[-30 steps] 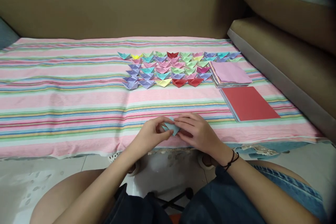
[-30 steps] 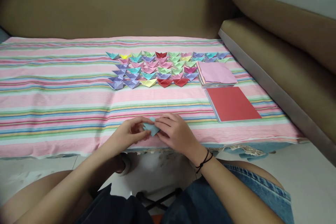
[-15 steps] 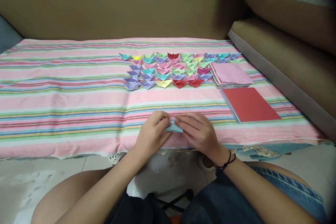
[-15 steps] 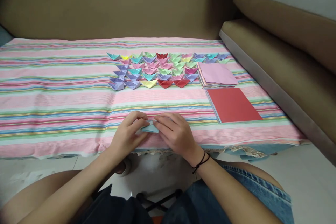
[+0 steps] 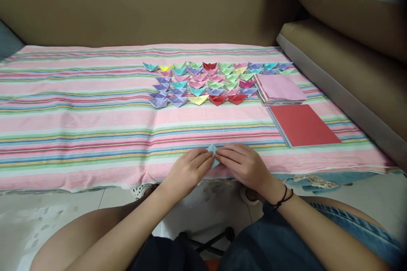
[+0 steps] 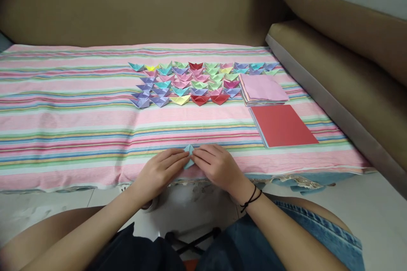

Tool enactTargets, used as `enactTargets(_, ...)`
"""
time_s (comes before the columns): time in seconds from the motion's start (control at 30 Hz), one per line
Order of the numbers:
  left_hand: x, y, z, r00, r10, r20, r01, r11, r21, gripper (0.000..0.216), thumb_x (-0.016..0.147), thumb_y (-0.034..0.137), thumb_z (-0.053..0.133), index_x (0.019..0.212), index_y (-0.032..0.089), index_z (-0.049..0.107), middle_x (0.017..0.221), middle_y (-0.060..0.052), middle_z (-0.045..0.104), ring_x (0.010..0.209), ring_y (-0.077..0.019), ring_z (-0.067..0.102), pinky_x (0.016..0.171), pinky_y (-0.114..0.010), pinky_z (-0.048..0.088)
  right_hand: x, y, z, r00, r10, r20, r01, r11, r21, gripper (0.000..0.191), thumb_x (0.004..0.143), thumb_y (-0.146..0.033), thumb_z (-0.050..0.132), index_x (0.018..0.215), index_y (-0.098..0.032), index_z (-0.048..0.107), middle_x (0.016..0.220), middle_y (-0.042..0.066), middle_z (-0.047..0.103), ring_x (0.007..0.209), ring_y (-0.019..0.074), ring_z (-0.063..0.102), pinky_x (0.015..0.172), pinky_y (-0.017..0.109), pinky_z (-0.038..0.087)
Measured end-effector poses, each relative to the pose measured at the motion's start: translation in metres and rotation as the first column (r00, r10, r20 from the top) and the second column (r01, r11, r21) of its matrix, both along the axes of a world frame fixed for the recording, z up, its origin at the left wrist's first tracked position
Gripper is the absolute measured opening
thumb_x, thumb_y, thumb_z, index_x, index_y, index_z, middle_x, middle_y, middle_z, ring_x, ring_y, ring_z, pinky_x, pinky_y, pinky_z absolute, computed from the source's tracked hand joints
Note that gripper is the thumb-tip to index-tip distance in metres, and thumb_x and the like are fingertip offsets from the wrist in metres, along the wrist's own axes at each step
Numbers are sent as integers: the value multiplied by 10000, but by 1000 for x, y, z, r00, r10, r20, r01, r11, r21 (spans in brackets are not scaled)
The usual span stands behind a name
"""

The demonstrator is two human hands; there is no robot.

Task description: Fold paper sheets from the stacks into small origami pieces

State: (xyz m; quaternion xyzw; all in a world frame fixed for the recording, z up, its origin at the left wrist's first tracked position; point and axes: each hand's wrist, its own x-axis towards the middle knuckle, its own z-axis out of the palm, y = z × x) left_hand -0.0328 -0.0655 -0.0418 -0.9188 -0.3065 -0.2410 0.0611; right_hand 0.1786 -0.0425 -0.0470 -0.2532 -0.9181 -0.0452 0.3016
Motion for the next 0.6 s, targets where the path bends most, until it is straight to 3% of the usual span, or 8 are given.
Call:
enactTargets(0.17, -4, -2, 0, 995, -53, 83, 64, 990, -127, 237, 913, 186, 492, 1127, 119, 570, 1083, -102, 670, 1070, -227, 574, 895, -390, 535, 8, -3, -1, 997, 33, -65, -46, 975, -218, 297, 851, -124, 538, 1119, -191, 645, 1071, 75, 696, 1038, 228, 589, 845, 409, 525)
enactTargets(0.33, -3, 1, -1, 962, 104, 251, -11, 937, -348, 168, 904, 206, 511, 1003, 169, 642, 1147, -90, 643, 1048, -220, 554, 844, -386, 536, 5, -2, -3, 980, -34, -196, -33, 944, -330, 183, 842, -165, 594, 984, -217, 697, 1035, 64, 704, 1001, 233, 590, 834, 430, 531)
enactTargets(0.43, -3, 4, -4, 948, 170, 270, -59, 925, -375, 166, 880, 209, 554, 1016, 181, 644, 1159, -77, 648, 1053, -230, 535, 857, -411, 521, 2, -1, -4, 968, -80, -238, -13, 931, -365, 137, 834, -173, 614, 918, -221, 710, 1015, 60, 708, 975, 226, 586, 820, 421, 532)
enactTargets(0.6, -4, 6, -5, 971, 138, 193, -71, 945, -321, 285, 882, 218, 549, 1161, 185, 593, 1189, -55, 646, 1087, -241, 530, 876, -414, 521, -2, -1, -3, 962, -111, -250, 0, 913, -408, 112, 828, -161, 618, 864, -224, 703, 995, 52, 711, 954, 223, 582, 804, 414, 531)
